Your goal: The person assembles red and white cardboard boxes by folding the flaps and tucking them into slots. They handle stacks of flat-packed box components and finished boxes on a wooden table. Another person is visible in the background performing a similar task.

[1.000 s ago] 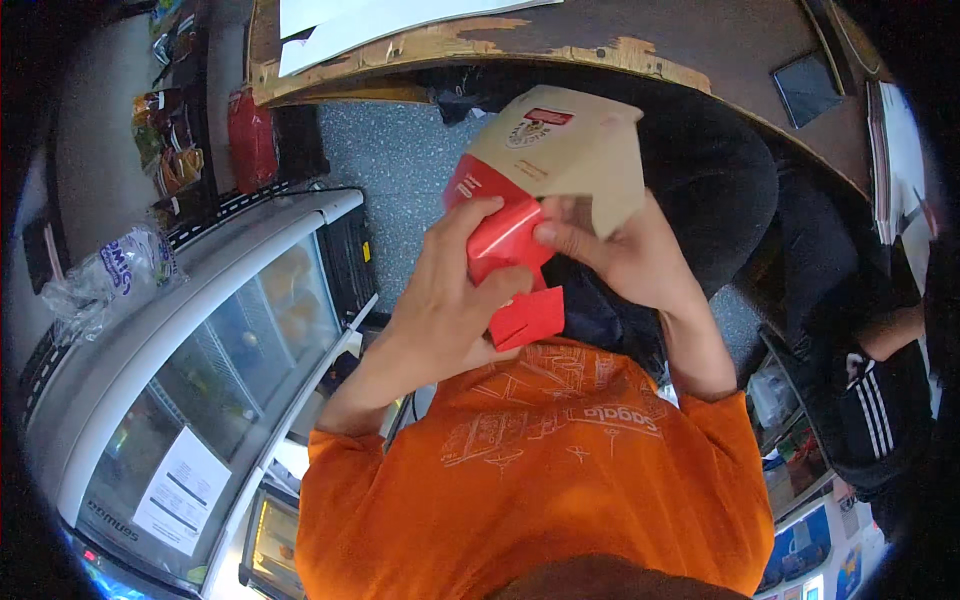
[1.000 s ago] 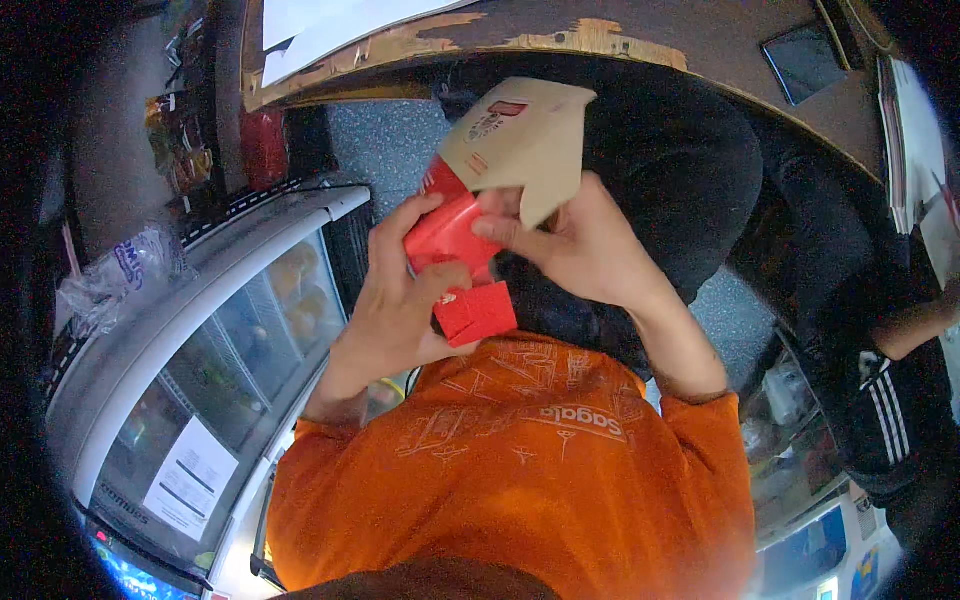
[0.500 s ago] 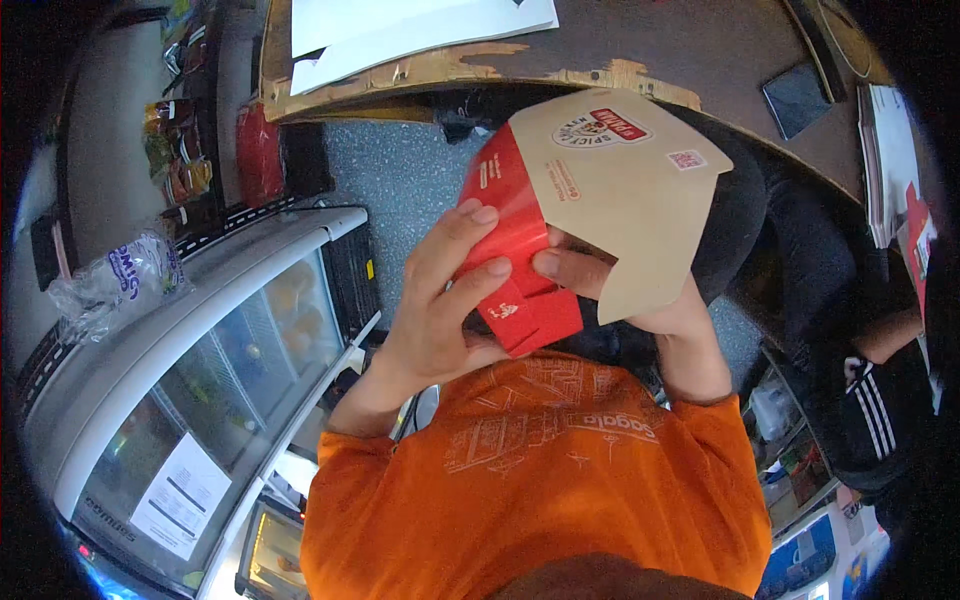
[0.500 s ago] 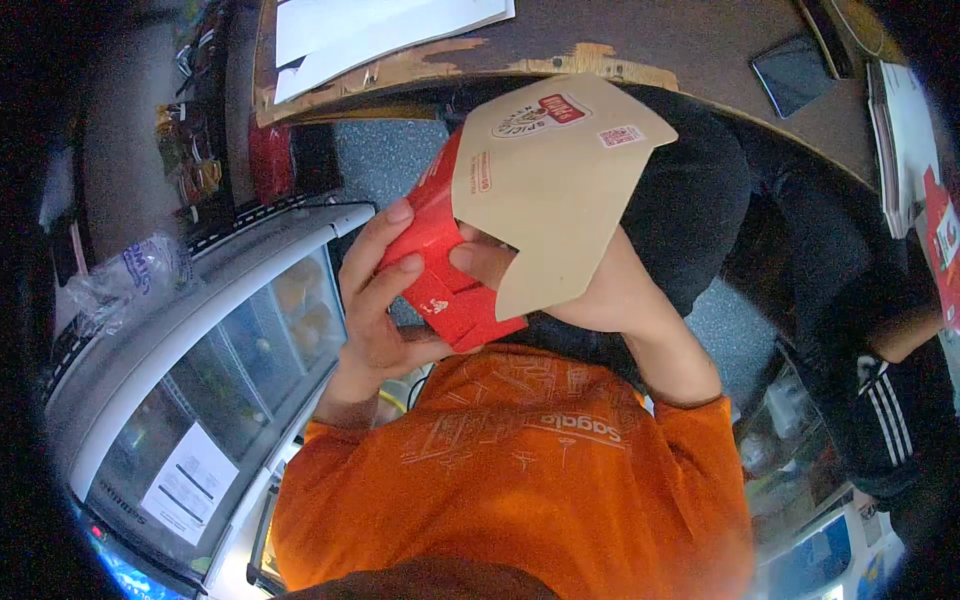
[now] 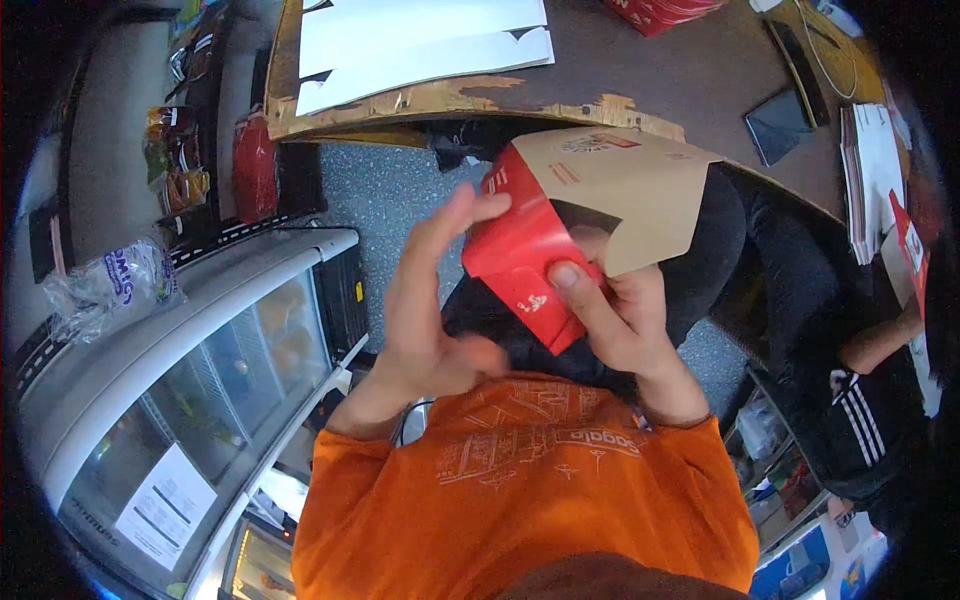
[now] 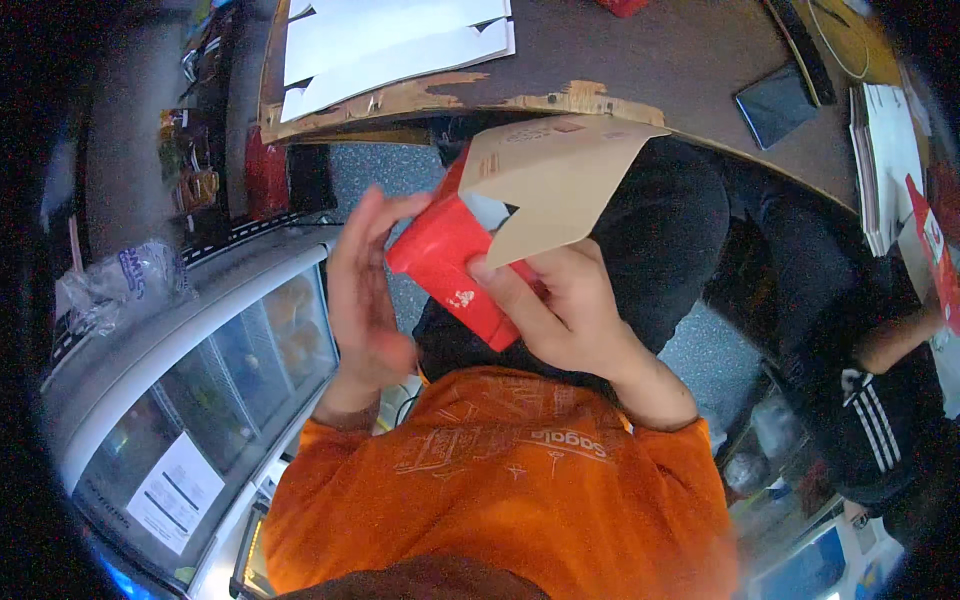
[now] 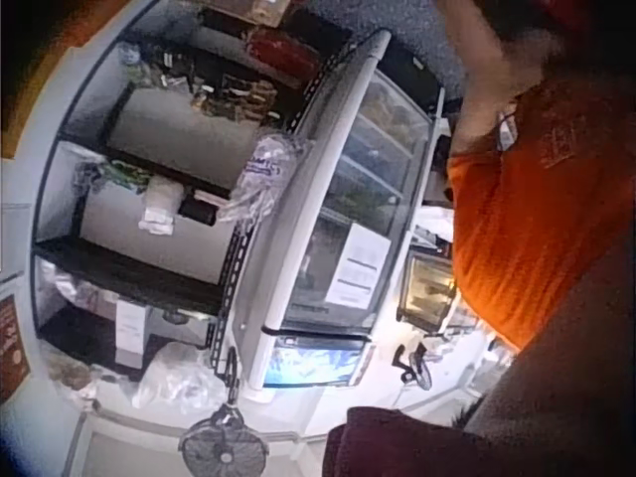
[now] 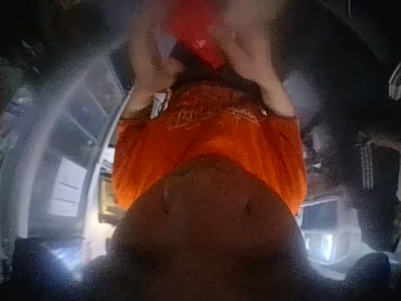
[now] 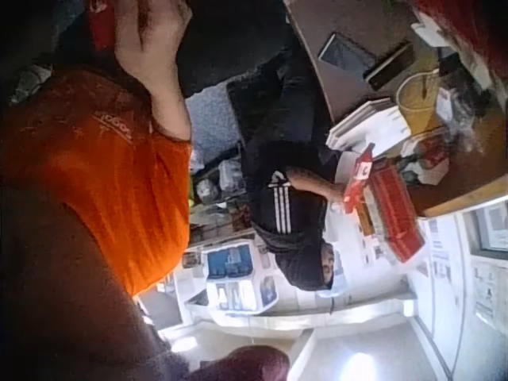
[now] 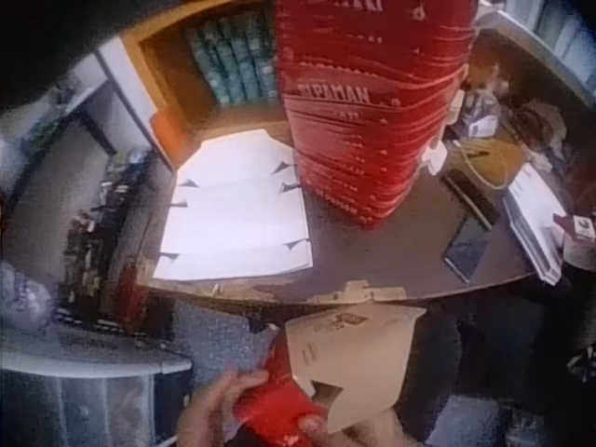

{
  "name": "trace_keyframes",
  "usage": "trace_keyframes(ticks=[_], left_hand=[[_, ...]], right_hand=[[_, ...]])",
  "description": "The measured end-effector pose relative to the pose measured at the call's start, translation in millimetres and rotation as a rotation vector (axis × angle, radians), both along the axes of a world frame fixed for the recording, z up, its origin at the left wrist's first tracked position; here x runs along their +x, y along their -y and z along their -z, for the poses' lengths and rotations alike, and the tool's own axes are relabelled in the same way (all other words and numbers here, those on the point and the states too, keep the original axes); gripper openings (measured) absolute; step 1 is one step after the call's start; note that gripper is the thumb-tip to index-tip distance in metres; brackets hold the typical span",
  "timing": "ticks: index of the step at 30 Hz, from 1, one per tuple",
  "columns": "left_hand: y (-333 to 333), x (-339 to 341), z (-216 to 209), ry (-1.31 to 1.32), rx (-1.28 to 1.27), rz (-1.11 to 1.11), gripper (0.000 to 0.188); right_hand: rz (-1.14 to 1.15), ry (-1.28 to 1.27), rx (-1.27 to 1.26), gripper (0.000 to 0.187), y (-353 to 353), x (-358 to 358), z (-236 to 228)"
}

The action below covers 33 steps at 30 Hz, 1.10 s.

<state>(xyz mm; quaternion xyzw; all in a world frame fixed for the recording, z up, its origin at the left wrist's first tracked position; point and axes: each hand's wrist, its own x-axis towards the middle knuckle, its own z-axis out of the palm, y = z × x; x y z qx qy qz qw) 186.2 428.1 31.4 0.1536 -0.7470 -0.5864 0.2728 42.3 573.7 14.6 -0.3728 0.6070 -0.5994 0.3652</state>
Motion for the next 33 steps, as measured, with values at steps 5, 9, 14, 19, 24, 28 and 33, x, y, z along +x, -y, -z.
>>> trace_keyframes(ticks=[5,9,14,19,24,28,33], left_hand=[[-4.2,-12.2,-15.7,0.213,-0.065,-0.005,0.038],[-22.5,-10.4,-3.5,0.205,-0.133,-0.071,0.032],[-30.8,-4.9,2.9,0.257,-0.169,-0.135,0.027],[-34.9,-2.8,6.2,0.242,-0.274,-0.191,0.024],[-33.4,-1.3,-2.3,0.280,-0.121,-0.178,0.022],[-37.2,-1.3,-3.0,0.332,-0.120,-0.196,0.019],[-38.5,-0.8,9.1,0.259,-0.191,-0.208,0.015]], right_hand=[[-0.092,-0.076,-0.137,0.019,-0.4,-6.1,0.5],[-0.024,0.117,0.038,0.010,1.8,3.3,-15.8],[-0.127,0.012,0.154,0.021,-4.8,4.2,-5.1],[-0.033,-0.202,0.064,0.022,-1.8,10.9,2.5],[-0.032,-0.237,-0.004,0.021,-4.3,9.9,5.8],[-0.175,-0.007,0.166,0.018,-5.8,6.5,4.5],[-0.074,-0.028,0.068,0.016,-4.3,18.7,20.9]])
